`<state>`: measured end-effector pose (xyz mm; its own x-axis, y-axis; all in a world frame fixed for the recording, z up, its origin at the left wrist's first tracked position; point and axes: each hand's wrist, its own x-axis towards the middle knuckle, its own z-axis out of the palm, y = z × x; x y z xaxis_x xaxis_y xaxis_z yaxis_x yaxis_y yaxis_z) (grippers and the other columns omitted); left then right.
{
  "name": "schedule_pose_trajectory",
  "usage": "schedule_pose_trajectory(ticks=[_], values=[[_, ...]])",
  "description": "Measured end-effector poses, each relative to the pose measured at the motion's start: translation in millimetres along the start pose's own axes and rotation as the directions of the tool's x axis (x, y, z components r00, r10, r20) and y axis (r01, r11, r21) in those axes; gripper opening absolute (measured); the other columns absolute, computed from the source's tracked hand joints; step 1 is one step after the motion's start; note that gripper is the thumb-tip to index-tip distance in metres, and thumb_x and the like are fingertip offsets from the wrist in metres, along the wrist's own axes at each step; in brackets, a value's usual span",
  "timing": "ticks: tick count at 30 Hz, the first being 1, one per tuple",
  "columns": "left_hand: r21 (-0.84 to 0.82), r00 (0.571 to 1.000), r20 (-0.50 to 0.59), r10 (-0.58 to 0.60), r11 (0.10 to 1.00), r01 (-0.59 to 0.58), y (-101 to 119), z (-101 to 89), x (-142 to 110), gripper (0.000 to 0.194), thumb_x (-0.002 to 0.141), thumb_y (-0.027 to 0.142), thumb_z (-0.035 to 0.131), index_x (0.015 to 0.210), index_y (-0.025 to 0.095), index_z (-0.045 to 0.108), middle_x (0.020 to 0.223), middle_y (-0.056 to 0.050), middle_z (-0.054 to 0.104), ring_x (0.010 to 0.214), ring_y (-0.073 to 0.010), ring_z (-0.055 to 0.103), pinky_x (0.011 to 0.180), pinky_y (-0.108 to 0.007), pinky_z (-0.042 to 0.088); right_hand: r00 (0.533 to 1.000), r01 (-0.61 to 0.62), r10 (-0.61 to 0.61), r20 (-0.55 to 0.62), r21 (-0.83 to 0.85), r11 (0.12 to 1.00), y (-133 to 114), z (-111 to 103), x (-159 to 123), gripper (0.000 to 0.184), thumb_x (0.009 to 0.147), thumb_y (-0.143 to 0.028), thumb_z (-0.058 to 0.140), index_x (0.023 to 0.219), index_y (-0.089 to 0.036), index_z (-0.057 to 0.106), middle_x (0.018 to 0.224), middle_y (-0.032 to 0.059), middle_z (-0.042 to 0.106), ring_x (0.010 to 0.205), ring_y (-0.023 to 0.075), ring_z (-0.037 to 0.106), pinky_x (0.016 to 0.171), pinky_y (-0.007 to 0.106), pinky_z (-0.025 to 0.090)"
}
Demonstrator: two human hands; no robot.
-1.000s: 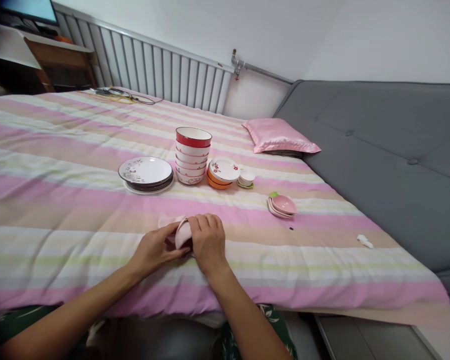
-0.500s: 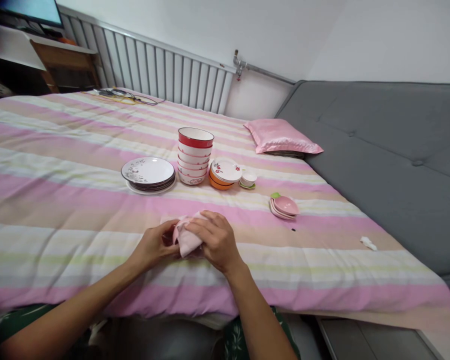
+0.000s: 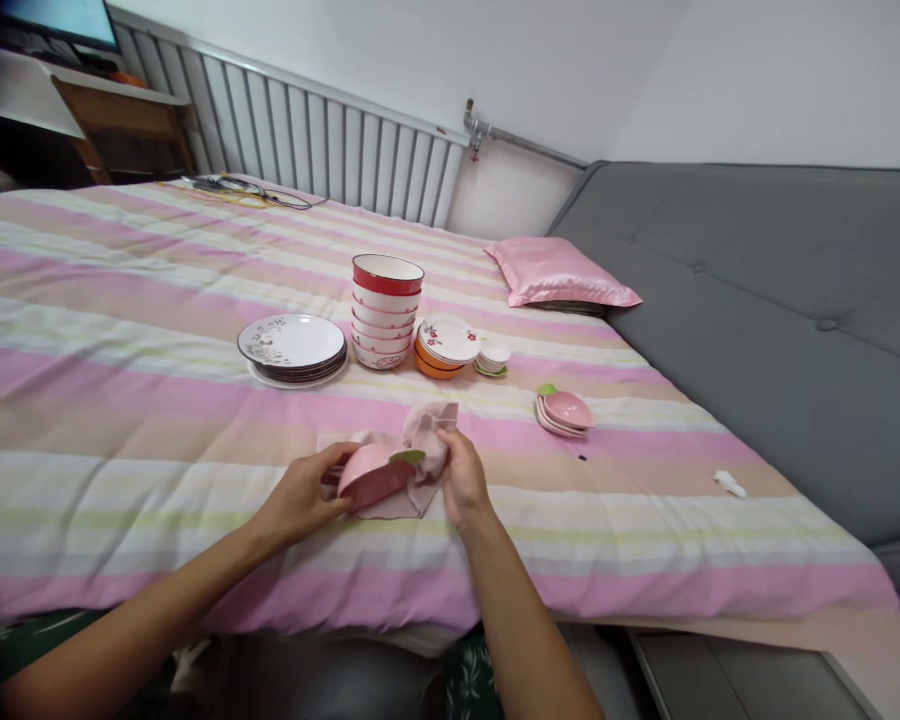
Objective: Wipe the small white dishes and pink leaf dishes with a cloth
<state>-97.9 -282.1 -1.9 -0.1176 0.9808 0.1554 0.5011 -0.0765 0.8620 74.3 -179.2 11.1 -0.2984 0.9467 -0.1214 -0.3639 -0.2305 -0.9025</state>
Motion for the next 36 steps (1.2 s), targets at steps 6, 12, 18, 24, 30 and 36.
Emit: schedule_pose_trajectory(ticks=[6, 12, 18, 24, 30, 36], values=[[0.091, 0.997, 0.068, 0.040, 0.995, -0.047, 0, -2.6, 0, 0.055, 0.064, 0.014, 0.059, 0.119, 0.016, 0.050, 0.105, -0.007, 0.066, 0.077, -0.0172, 0.066, 0.069, -0.028, 0.055, 0.886, 0.168, -0.061, 0.460, -0.194, 0.967, -10, -1, -11, 0.023, 0.076, -0.032, 0.056, 0.086, -0.017, 0.071, 0.090, 0.0048, 0.071, 0.085, 0.0202, 0.064, 0.078, 0.032, 0.049], [0.172, 0.984, 0.110, 0.142, 0.972, -0.159, -1, -3.5, -2, 0.054, 0.068, 0.018, 0.061, 0.120, 0.021, 0.049, 0.110, -0.006, 0.064, 0.083, -0.0191, 0.064, 0.069, -0.028, 0.052, 0.762, 0.308, -0.032, 0.647, -0.317, 0.897, -19, 1, -16, 0.040, 0.085, -0.045, 0.046, 0.083, -0.016, 0.073, 0.092, 0.0075, 0.070, 0.100, 0.0239, 0.060, 0.097, 0.039, 0.039], [0.191, 0.978, 0.124, 0.168, 0.963, -0.189, 1, -2.8, -3, 0.047, 0.070, 0.021, 0.061, 0.116, 0.023, 0.052, 0.102, -0.004, 0.064, 0.081, -0.0184, 0.062, 0.068, -0.026, 0.049, 0.895, 0.151, 0.035, 0.444, -0.376, 0.914, -15, -2, -10, 0.031, 0.078, -0.045, 0.059, 0.076, -0.016, 0.069, 0.074, 0.0037, 0.066, 0.070, 0.0172, 0.060, 0.068, 0.029, 0.047], [0.213, 0.978, 0.144, 0.151, 0.960, -0.179, 0, -2.4, -3, 0.043, 0.070, 0.023, 0.061, 0.112, 0.023, 0.054, 0.097, -0.004, 0.063, 0.080, -0.0185, 0.061, 0.068, -0.026, 0.048, 0.959, 0.257, -0.175, 0.223, -0.424, 0.868, -10, -4, -5, 0.026, 0.076, -0.041, 0.063, 0.071, -0.015, 0.065, 0.066, -0.0008, 0.061, 0.061, 0.0120, 0.052, 0.057, 0.023, 0.040], [0.239, 0.974, 0.128, 0.189, 0.947, -0.215, 1, -3.0, -3, 0.043, 0.073, 0.025, 0.061, 0.115, 0.022, 0.052, 0.101, -0.006, 0.064, 0.081, -0.0183, 0.061, 0.069, -0.026, 0.048, 0.789, 0.500, -0.155, 0.595, -0.475, 0.724, -22, 6, -18, 0.020, 0.083, -0.032, 0.057, 0.088, -0.019, 0.071, 0.090, 0.0054, 0.070, 0.089, 0.0198, 0.062, 0.081, 0.032, 0.046], [0.257, 0.977, 0.134, 0.169, 0.946, -0.198, 2, -2.1, -3, 0.043, 0.072, 0.026, 0.060, 0.115, 0.023, 0.053, 0.095, -0.004, 0.065, 0.075, -0.0171, 0.061, 0.068, -0.025, 0.046, 0.606, 0.722, -0.230, 0.761, -0.405, 0.561, -26, 12, -26, 0.025, 0.089, -0.030, 0.047, 0.090, -0.021, 0.070, 0.097, 0.0063, 0.071, 0.098, 0.0192, 0.062, 0.091, 0.038, 0.044]])
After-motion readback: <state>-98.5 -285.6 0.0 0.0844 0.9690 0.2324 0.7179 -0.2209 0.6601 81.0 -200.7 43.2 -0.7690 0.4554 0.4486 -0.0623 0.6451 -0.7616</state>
